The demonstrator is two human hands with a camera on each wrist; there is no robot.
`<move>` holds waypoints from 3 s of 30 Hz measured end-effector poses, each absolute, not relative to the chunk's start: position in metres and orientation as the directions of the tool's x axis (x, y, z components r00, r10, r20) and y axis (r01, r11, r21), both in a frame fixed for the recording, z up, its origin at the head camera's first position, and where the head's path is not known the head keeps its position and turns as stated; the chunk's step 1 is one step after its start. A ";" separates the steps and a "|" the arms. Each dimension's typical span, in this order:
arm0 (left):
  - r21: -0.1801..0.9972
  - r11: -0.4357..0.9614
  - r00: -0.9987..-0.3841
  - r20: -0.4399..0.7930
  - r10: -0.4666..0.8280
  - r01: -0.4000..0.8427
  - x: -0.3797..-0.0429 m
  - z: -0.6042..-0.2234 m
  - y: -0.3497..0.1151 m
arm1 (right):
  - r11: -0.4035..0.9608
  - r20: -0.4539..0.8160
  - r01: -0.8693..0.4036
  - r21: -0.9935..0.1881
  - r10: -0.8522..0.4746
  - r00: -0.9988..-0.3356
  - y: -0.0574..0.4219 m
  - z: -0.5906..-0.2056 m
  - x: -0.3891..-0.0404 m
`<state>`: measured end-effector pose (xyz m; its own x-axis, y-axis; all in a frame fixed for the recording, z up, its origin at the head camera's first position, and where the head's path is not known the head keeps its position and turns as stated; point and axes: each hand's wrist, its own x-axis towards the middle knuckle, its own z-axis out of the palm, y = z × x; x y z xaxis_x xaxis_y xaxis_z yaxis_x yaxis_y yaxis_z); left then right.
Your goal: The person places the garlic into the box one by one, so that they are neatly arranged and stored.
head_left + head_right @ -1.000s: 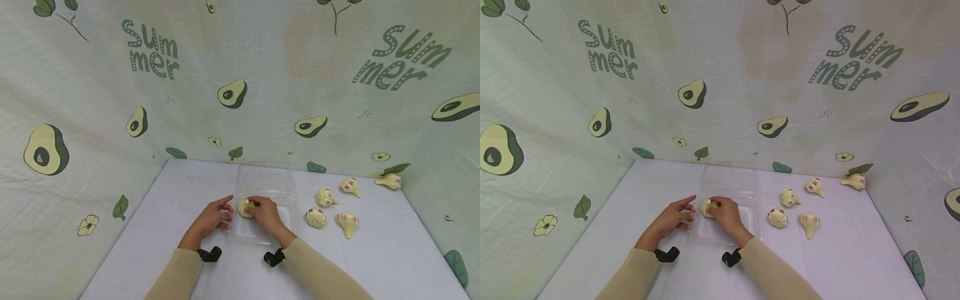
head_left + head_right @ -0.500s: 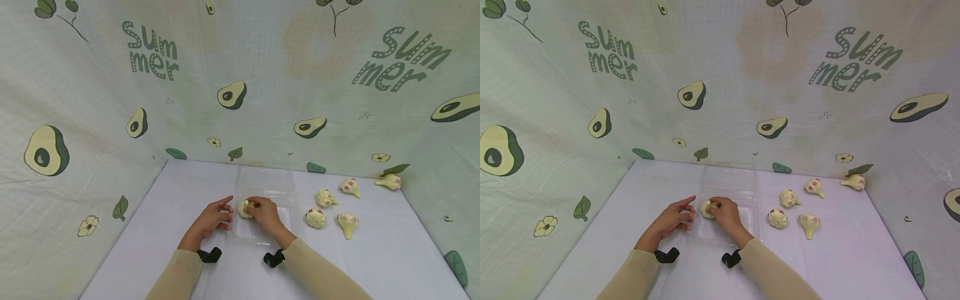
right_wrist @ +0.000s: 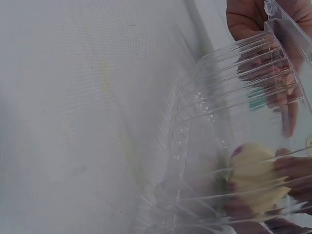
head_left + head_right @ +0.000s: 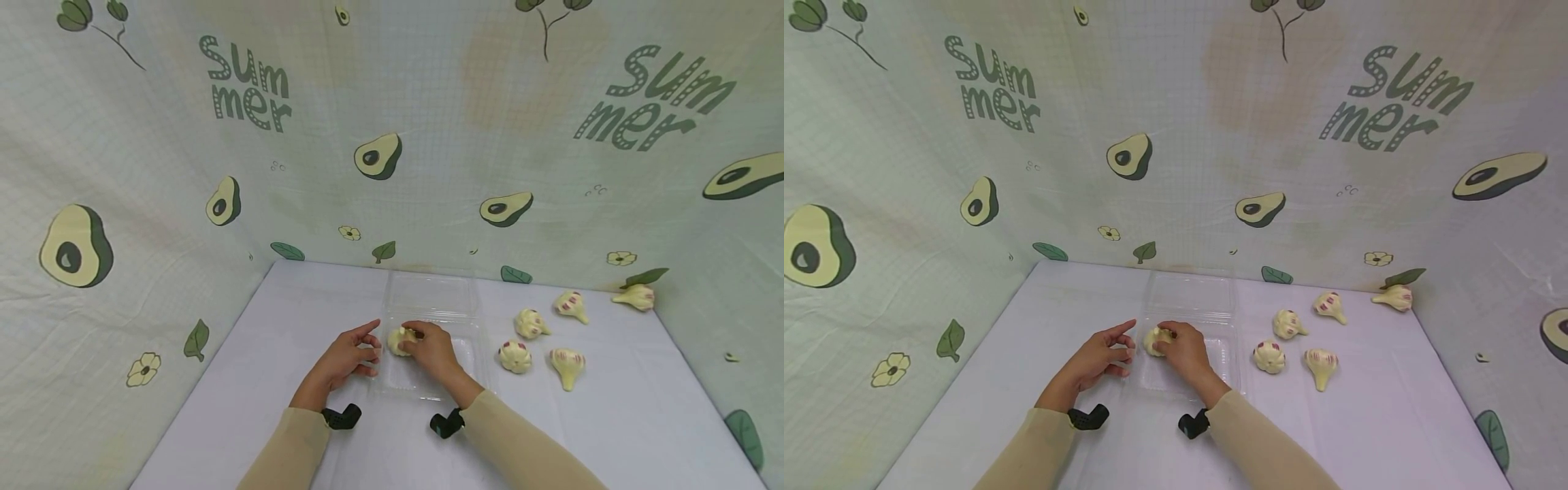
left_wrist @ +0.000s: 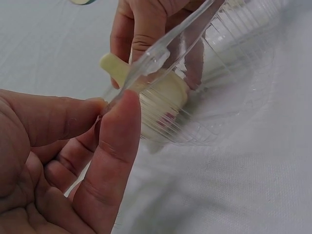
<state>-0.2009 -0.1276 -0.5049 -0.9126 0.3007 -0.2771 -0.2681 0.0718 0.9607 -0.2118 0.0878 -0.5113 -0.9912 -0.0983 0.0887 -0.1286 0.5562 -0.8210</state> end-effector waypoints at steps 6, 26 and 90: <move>0.962 0.075 -0.913 -0.274 0.303 -0.263 -0.202 -0.505 -0.128 | 0.553 0.080 -0.123 -0.824 -0.100 -0.992 0.089 -0.512 -0.212; 0.961 0.071 -0.912 -0.277 0.303 -0.268 -0.203 -0.511 -0.129 | 0.561 0.015 -0.072 -0.824 -0.106 -0.994 0.094 -0.506 -0.207; 0.956 0.078 -0.901 -0.293 0.321 -0.283 -0.203 -0.507 -0.132 | 0.712 0.034 0.188 -0.677 0.284 -0.958 0.353 -0.525 -0.143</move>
